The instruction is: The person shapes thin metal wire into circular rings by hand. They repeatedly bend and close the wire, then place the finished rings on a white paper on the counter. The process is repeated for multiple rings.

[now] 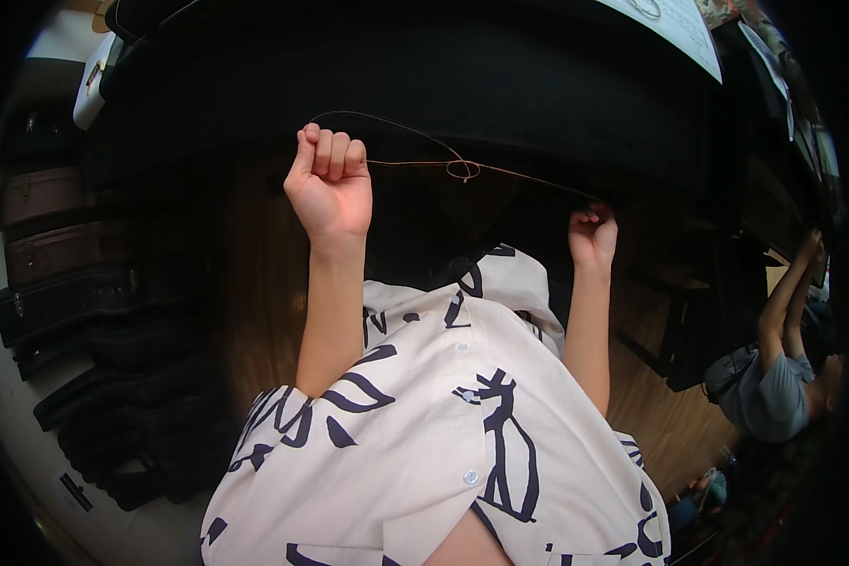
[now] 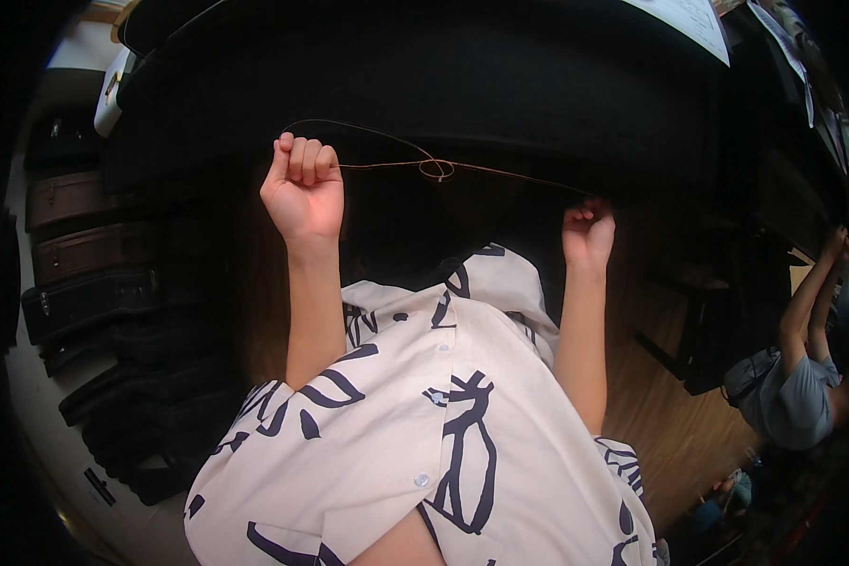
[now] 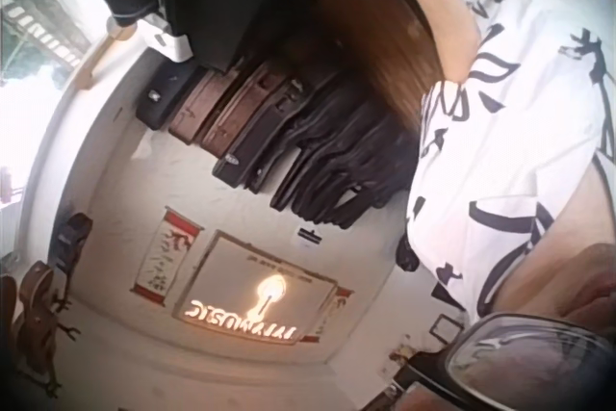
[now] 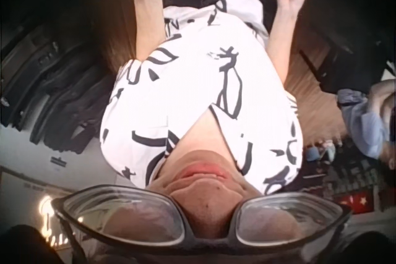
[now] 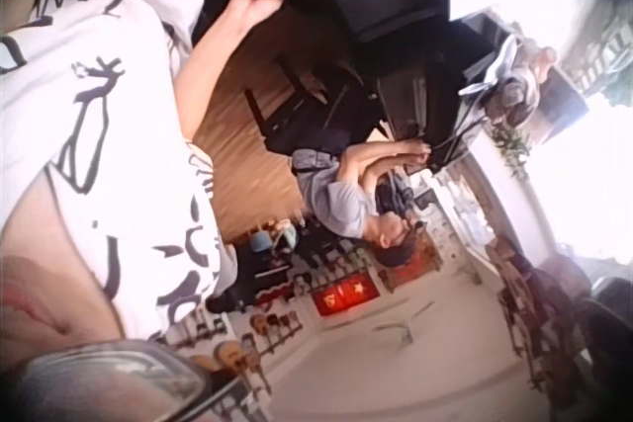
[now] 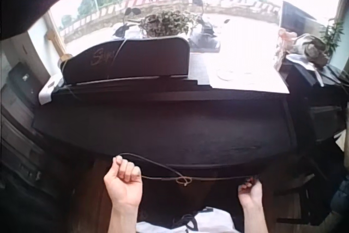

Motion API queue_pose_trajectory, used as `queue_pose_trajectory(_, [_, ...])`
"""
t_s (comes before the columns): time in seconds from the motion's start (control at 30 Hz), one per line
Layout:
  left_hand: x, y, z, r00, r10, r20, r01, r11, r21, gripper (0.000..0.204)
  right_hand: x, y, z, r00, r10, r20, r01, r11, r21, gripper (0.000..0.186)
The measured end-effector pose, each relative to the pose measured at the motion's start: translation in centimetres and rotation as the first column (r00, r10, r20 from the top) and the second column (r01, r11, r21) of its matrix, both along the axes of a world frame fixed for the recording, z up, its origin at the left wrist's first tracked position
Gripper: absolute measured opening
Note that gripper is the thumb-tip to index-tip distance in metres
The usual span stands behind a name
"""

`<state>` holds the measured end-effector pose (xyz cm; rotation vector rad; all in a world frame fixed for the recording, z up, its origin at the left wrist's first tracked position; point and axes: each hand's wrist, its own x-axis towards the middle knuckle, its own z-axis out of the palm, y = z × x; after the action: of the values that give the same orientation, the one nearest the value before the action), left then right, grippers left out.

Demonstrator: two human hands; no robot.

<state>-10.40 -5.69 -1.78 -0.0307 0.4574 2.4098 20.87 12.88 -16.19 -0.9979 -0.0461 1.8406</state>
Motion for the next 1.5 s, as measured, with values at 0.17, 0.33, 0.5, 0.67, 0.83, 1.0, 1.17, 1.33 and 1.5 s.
queue_pose_trajectory(0.17, [-0.9,-0.7,0.1,0.998,-0.002,-0.056,0.003,1.000,0.022,0.021,-0.6,-0.1,-0.1,0.991,0.099,0.087,-0.097,0.995,-0.025,0.007])
queue_pose_trajectory(0.33, [0.5,-0.6,0.7,0.966,-0.062,-0.250,0.021,0.987,-0.161,0.024,-3.6,-2.3,4.2,0.818,0.511,0.265,-0.535,0.845,0.022,0.017])
queue_pose_trajectory(0.5, [1.6,-0.6,1.1,0.929,-0.104,-0.354,0.016,0.970,-0.243,0.024,-6.5,-3.2,7.7,0.445,0.627,0.639,-0.875,0.455,0.163,0.026])
queue_pose_trajectory(0.67, [2.0,-0.9,1.0,0.916,-0.144,-0.374,0.060,0.972,-0.229,0.023,-10.1,-6.4,13.5,0.477,0.524,0.706,-0.874,0.200,0.442,0.034])
queue_pose_trajectory(0.83, [2.4,-1.3,1.8,0.909,-0.156,-0.387,0.073,0.972,-0.222,0.024,-12.1,-7.3,14.7,0.386,0.326,0.863,-0.914,0.008,0.405,0.040])
queue_pose_trajectory(1.0, [2.6,-1.4,2.7,0.910,-0.168,-0.379,0.096,0.975,-0.201,0.024,-13.6,-8.6,14.9,0.397,0.234,0.888,-0.907,-0.050,0.419,0.034])
queue_pose_trajectory(1.17, [2.6,-1.8,3.4,0.948,-0.149,-0.283,0.112,0.983,-0.144,0.024,-13.9,-8.4,14.7,0.202,0.130,0.971,-0.976,-0.055,0.211,0.035])
queue_pose_trajectory(1.33, [2.1,-2.2,4.2,0.975,-0.116,-0.189,0.103,0.992,-0.079,0.025,-13.9,-8.7,13.0,0.227,0.026,0.974,-0.968,-0.109,0.228,0.019])
queue_pose_trajectory(1.5, [0.4,-2.8,4.2,0.982,-0.033,-0.187,0.023,0.998,-0.056,0.024,-13.3,-8.2,11.6,0.393,0.156,0.906,-0.914,-0.039,0.403,0.010])
